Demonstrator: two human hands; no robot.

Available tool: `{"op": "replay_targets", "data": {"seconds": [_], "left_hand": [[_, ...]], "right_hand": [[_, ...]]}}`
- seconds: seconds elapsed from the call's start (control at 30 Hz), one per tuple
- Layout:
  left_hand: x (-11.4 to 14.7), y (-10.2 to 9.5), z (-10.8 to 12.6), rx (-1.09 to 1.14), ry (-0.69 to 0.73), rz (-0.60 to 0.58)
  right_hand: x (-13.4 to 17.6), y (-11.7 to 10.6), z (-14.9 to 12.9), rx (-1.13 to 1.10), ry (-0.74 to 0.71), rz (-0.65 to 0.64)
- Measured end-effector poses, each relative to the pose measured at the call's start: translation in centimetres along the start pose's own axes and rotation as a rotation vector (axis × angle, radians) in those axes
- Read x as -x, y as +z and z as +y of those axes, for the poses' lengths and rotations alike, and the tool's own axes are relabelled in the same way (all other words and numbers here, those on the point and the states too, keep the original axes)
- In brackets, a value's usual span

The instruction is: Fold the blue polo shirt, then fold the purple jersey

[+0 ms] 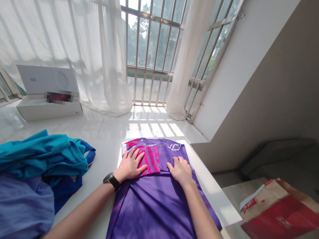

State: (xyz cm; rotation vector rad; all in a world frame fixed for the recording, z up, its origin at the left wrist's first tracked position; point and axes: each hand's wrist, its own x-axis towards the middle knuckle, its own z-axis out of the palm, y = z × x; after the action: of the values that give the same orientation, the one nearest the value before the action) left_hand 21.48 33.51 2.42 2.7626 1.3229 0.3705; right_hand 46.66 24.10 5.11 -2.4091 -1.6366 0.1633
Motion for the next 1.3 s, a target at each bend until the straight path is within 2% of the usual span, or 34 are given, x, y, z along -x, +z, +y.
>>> {"op": "replay_targets", "data": {"seconds": [0.07, 0.17, 0.3, 0.4, 0.57, 0.77, 0.9, 0.97, 1.1, 1.3], "left_hand": [[-0.2, -0.3, -0.3, 0.019, -0.006, -0.027], [-1.5, -0.5, 0.5, 0.009, 0.016, 0.022], [-3.1, 0.5, 1.7, -0.026, 0.021, 0.015], [-3.5, 1.5, 1.6, -0.023, 0.029, 0.038], [-3.5, 1.9, 1.2, -0.027, 0.0, 0.063], [-4.2, 1.4, 2.3, 0.005, -0.058, 0.044], [-5.1, 0.9, 2.5, 0.033, -0.068, 0.0], [-5.3, 0.5, 2.2, 0.042, -0.074, 0.021], [-4.2, -0.2, 1.3, 0.033, -0.097, 0.117], [-2.0, 1.0, 0.6, 0.04, -0.137, 0.117]], "right_hand": [[-1.1, -0.5, 0.3, 0.014, -0.046, -0.022], [-3.4, -0.6, 0.9, 0.036, -0.101, -0.039], [-5.8, 0.6, 1.7, 0.064, -0.125, -0.081], [-6.6, 1.5, 2.5, 0.082, -0.127, -0.105], [-7.1, 2.1, 3.5, 0.09, -0.129, -0.109], [-7.5, 2.5, 3.8, 0.075, -0.103, -0.108], [-8.1, 2.1, 3.9, 0.073, -0.094, -0.115], [-8.2, 1.7, 4.0, 0.075, -0.094, -0.111], [-7.4, 1.1, 3.6, 0.08, -0.078, -0.064], [-6.1, 1.7, 3.3, 0.09, -0.055, -0.114]]}}
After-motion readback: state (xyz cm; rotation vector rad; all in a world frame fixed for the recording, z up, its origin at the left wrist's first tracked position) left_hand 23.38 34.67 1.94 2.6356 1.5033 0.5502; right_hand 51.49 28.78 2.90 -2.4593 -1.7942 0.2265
